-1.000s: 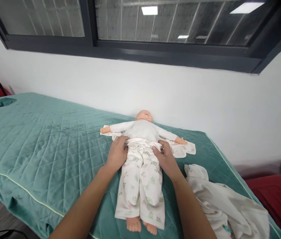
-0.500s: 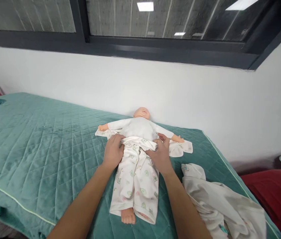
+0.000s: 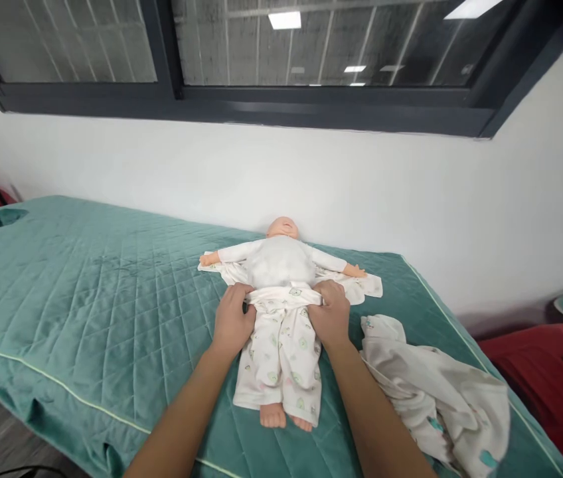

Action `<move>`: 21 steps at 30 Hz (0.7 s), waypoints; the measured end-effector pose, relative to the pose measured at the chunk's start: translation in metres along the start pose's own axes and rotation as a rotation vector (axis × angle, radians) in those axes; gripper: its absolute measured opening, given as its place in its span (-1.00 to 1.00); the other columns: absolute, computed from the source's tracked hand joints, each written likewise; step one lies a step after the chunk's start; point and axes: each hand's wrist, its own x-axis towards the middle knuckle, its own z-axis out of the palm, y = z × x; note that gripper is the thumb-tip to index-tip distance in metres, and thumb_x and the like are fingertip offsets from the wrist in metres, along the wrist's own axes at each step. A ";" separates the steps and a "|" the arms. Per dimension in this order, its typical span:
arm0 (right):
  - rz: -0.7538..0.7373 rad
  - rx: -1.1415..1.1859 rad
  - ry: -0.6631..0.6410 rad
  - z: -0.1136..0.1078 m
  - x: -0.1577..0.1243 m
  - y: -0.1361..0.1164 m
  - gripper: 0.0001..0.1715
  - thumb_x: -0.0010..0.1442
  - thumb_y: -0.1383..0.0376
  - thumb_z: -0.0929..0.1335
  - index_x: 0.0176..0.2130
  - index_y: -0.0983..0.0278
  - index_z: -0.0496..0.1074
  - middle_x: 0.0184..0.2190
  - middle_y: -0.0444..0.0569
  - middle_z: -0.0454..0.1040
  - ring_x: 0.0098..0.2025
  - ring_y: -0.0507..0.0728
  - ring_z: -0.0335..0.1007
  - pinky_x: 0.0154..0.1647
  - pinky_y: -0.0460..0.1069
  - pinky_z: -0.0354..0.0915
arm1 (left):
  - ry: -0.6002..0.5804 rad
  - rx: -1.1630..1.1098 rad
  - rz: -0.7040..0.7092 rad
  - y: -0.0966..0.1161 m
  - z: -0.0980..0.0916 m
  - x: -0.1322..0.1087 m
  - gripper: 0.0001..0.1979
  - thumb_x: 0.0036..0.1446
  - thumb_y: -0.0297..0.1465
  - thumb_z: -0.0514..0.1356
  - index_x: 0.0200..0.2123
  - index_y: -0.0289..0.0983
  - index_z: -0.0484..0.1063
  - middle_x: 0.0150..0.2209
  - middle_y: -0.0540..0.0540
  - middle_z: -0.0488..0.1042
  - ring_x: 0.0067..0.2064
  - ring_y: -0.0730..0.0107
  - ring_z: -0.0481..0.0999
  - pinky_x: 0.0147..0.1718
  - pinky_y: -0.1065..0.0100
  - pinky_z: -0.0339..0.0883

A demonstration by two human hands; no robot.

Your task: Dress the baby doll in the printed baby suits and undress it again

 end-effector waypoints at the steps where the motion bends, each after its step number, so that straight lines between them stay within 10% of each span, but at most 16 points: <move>1: 0.039 -0.027 -0.029 -0.003 -0.003 0.000 -0.85 -0.15 0.45 0.24 -0.54 0.19 0.23 -0.55 -0.13 0.33 -0.35 0.16 0.25 -0.22 0.06 0.17 | -0.014 0.006 0.005 -0.002 0.001 0.001 -0.70 -0.01 -0.58 0.07 -0.18 -0.20 0.34 -0.22 -0.08 0.43 -0.13 0.22 0.41 -0.10 0.19 0.32; 8: 0.452 0.083 -0.361 -0.026 -0.028 -0.013 -0.96 0.00 0.30 0.30 -0.44 0.22 0.36 -0.54 -0.20 0.35 -0.44 0.08 0.26 -0.38 -0.04 0.14 | -0.055 -0.013 0.014 -0.007 0.002 0.005 -0.70 -0.03 -0.61 0.06 -0.23 -0.19 0.36 -0.24 -0.07 0.43 -0.15 0.23 0.39 -0.17 0.24 0.31; 21: 0.417 0.447 -0.350 -0.021 -0.026 -0.016 -0.59 0.11 0.05 0.41 -0.13 0.22 0.35 -0.16 -0.07 0.35 -0.12 0.14 0.30 -0.12 0.00 0.25 | -0.013 -0.148 -0.011 -0.012 0.016 0.037 -0.72 -0.01 -0.62 0.07 -0.23 -0.21 0.33 -0.24 -0.05 0.41 -0.15 0.27 0.38 -0.15 0.26 0.29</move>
